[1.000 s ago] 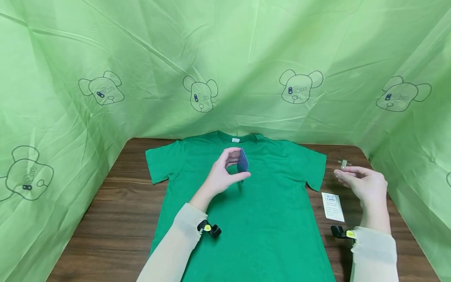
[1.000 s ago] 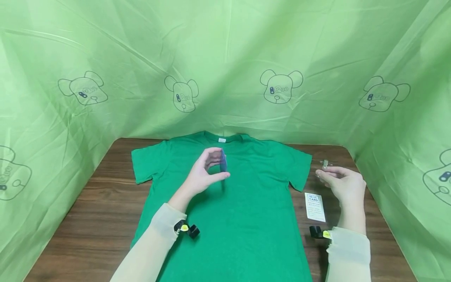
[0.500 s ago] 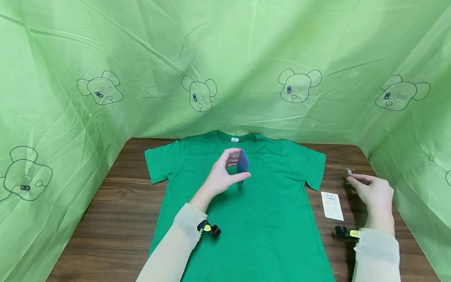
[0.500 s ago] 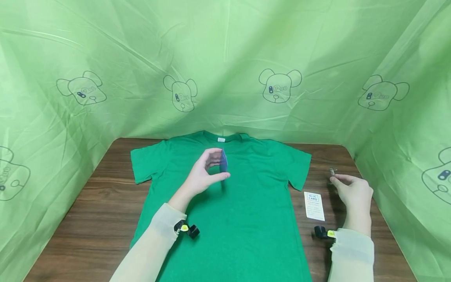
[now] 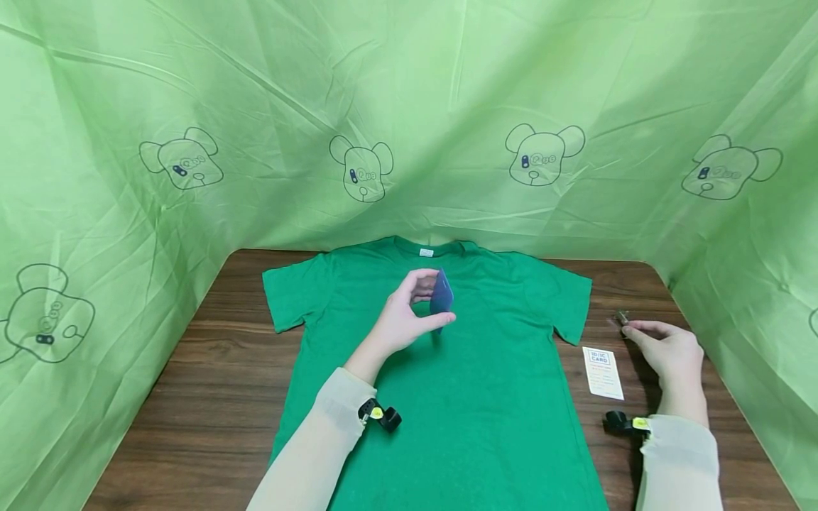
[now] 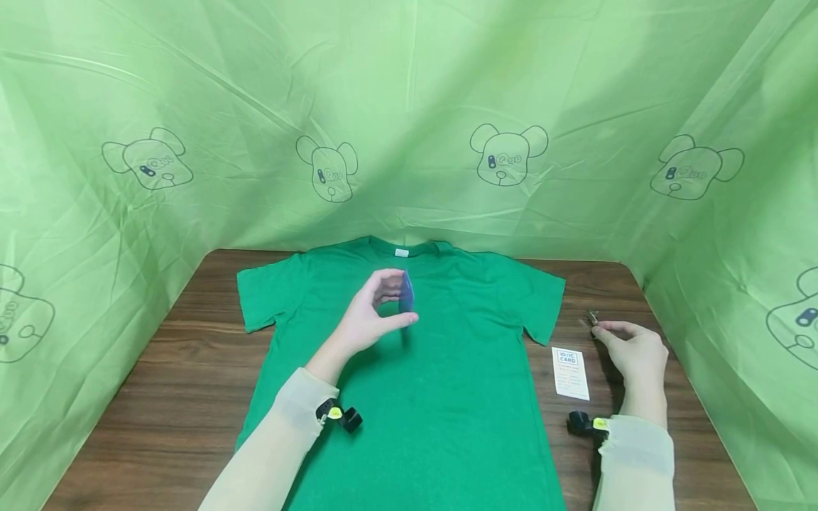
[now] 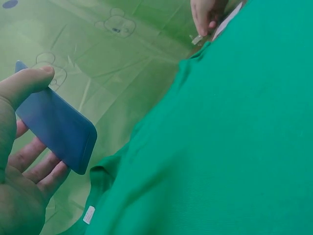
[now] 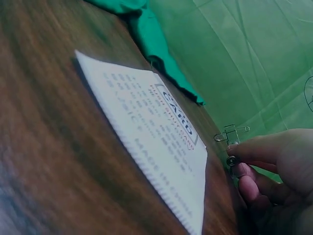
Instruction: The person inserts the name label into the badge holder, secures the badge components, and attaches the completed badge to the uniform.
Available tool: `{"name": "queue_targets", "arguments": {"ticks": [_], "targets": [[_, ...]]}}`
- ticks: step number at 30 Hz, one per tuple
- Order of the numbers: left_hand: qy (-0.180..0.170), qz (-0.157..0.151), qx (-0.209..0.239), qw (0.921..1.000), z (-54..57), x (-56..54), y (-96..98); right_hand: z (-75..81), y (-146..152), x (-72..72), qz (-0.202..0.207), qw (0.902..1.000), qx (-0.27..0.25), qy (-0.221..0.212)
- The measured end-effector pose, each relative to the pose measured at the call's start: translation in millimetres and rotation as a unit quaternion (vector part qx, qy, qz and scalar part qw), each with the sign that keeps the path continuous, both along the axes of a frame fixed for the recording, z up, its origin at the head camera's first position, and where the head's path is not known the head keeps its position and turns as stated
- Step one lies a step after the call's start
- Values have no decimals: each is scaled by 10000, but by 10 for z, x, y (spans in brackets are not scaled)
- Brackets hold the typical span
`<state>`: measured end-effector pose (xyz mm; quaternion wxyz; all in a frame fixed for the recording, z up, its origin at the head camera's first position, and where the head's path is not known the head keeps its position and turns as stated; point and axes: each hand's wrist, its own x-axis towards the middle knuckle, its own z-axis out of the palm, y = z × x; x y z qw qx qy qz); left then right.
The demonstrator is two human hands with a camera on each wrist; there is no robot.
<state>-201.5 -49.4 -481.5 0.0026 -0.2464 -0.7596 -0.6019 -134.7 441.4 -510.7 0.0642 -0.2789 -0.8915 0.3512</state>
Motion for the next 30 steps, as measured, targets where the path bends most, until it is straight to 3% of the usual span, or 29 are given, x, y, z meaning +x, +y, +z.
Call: {"name": "queue_targets", "arguments": {"ticks": [11,19,30], "targets": [[-1,-33,21,10000,18,5,3,23,11,12,255,9996,118,46],[3,-44,1,10000,17,3,11,66,26,47,355,9992,-32,-183],[29,-34,-86,10000,7,6,19,158,78,86,510,9980,262,-266]]}}
